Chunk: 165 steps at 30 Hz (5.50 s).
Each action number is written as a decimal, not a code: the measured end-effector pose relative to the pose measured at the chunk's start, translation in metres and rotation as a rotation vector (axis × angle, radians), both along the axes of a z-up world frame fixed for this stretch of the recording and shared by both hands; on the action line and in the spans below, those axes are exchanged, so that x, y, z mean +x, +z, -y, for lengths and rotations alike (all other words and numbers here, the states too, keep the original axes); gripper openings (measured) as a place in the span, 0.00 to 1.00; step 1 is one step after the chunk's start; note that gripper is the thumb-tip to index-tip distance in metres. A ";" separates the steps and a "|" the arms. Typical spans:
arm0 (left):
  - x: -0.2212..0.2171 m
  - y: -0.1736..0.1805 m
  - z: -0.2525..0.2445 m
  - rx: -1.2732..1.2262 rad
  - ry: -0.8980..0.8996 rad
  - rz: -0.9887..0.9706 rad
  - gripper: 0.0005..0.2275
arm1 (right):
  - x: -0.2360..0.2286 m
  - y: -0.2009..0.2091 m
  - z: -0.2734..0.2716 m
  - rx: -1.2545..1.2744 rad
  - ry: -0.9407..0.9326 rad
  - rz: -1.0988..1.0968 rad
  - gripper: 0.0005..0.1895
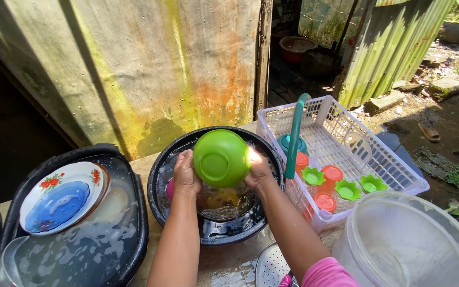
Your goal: Washing and rinsing various dishes in plastic basins at an outdoor washing station
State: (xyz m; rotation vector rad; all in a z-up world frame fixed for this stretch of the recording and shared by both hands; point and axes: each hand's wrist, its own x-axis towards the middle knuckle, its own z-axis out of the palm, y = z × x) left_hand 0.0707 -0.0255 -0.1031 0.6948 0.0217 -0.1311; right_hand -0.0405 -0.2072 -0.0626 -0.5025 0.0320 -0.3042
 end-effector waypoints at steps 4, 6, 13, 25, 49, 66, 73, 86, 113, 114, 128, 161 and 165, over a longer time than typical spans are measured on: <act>-0.020 0.020 0.010 0.203 -0.007 -0.049 0.06 | 0.024 -0.044 0.014 0.027 -0.073 -0.110 0.09; -0.030 0.028 0.012 0.259 0.030 -0.091 0.06 | 0.009 -0.020 0.001 0.038 -0.103 -0.160 0.11; -0.009 0.002 0.011 0.358 0.221 -0.104 0.05 | -0.009 0.010 -0.017 -0.766 -0.392 -0.317 0.29; -0.030 0.032 0.009 0.338 0.205 0.003 0.05 | -0.038 0.041 -0.030 -0.576 -0.113 -0.229 0.64; -0.033 0.034 0.006 0.419 0.178 0.098 0.14 | -0.036 0.068 0.301 -0.272 -1.563 -1.138 0.49; -0.031 0.029 0.008 0.395 0.085 0.138 0.13 | 0.008 0.050 0.205 -0.438 -0.854 -1.184 0.39; -0.027 0.025 0.007 0.398 0.105 0.143 0.13 | 0.011 0.065 0.212 -0.665 -0.611 -1.036 0.42; -0.020 0.021 0.012 0.456 0.196 0.225 0.11 | 0.159 -0.005 0.187 -0.586 -0.529 -0.497 0.10; -0.021 0.015 0.014 0.731 0.278 0.501 0.05 | 0.112 0.077 0.079 -1.646 -0.247 -0.935 0.34; -0.021 0.013 0.016 0.730 0.283 0.501 0.05 | 0.113 0.075 0.078 -1.649 -0.247 -0.931 0.34; -0.031 0.023 0.011 0.934 0.369 0.621 0.06 | 0.123 0.043 0.101 -1.406 -0.352 -0.984 0.48; -0.036 0.020 0.010 1.091 0.434 0.822 0.08 | 0.063 0.050 0.160 -1.152 -0.444 -0.966 0.29; -0.041 0.026 0.010 1.076 0.428 0.836 0.08 | 0.081 0.020 0.179 -1.248 -0.436 -0.898 0.32</act>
